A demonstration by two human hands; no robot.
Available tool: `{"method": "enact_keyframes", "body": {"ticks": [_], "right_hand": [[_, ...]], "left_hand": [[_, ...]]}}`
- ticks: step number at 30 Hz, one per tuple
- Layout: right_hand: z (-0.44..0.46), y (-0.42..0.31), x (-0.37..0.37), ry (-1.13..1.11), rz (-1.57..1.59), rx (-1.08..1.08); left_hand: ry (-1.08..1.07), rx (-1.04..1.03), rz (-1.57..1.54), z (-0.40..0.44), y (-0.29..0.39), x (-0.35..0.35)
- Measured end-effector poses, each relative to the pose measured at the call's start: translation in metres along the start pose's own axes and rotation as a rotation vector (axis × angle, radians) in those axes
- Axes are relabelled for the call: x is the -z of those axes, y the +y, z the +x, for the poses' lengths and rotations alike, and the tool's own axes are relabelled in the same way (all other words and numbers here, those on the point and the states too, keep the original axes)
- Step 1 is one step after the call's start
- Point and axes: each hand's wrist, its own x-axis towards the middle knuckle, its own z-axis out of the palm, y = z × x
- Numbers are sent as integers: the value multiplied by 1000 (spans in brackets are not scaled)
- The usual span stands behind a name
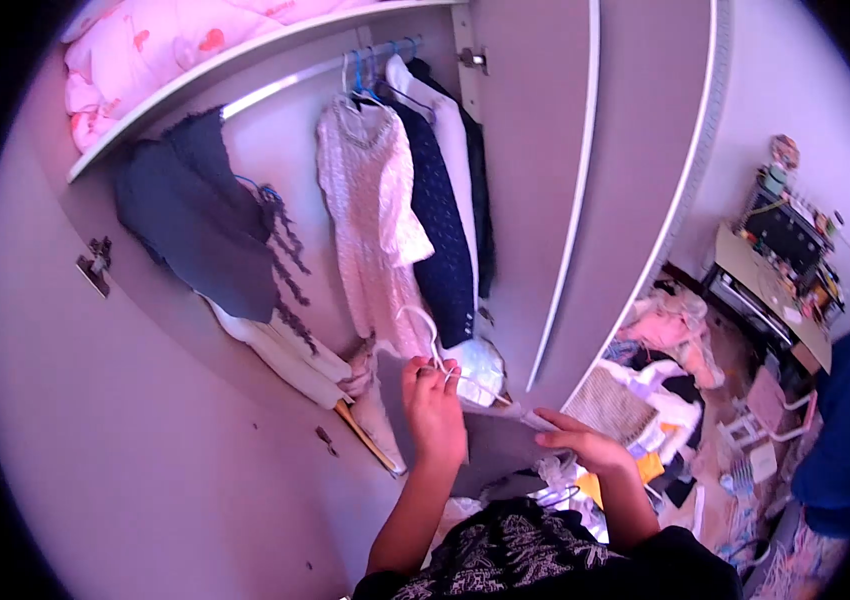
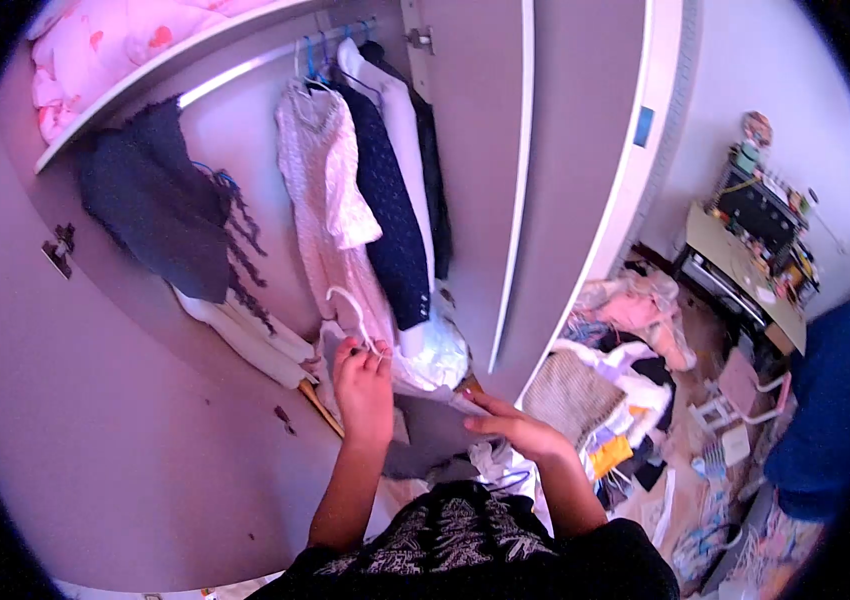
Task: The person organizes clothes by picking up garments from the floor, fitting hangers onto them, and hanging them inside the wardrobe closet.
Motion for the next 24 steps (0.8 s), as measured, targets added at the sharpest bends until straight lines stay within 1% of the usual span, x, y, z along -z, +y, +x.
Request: {"method": "enact_keyframes", "body": {"ticks": [1,2,3,4,5,6,8,9,10,11,12,13,14,15,16,18,19,20,22,24], "right_hand": [[1,-4,5,-79,140,-11],[2,-7,7,-48,192,-45],[12,-6,9,-126,296,-54],[21,-1,8,-206,403,-78],[35,5,7,-279,388,-131],[51,24,4,-236,183,-91],[62,0,-22,-264,151,-102],[63,-20,-27,-274,150,-101],[68,-47,-29,-308,220,-109],[80,-67,-29,-344,286,-116],[96,-77,-28,-356,271,-109],[107,-81,-28,-320,297,-94],[119,-84,-30,-283,325,-84],[137,-90,-33,-316,318,0],[152,-106,-38,-324,305,3],[178,-147,-50,-397,63,147],[188,-162,-58,-354,105,159],[201,-178,-66,-311,145,179],[231,-210,-80,-315,271,327],[259,-251,-93,-218,285,339]], "left_hand": [[-84,-8,41,2,12,-3],[-173,-18,83,4,20,-9],[-182,-47,84,8,26,-15],[-202,-60,188,7,33,-18],[-212,-64,294,6,40,-18],[-199,-70,305,5,48,-18],[-135,-86,636,3,65,-16],[-121,-130,687,2,73,-12],[-128,-154,685,3,84,-8],[-161,-226,833,2,96,-2],[-179,-291,982,4,104,1],[-162,-298,979,6,109,3],[-58,-319,1062,8,114,7],[41,-343,1142,14,117,12],[48,-355,1135,25,117,24],[24,-216,1126,59,111,56],[-36,-148,1131,76,112,66],[-44,-148,1128,90,115,66],[-165,-155,1386,120,124,63],[-173,-211,1369,150,136,60]]}}
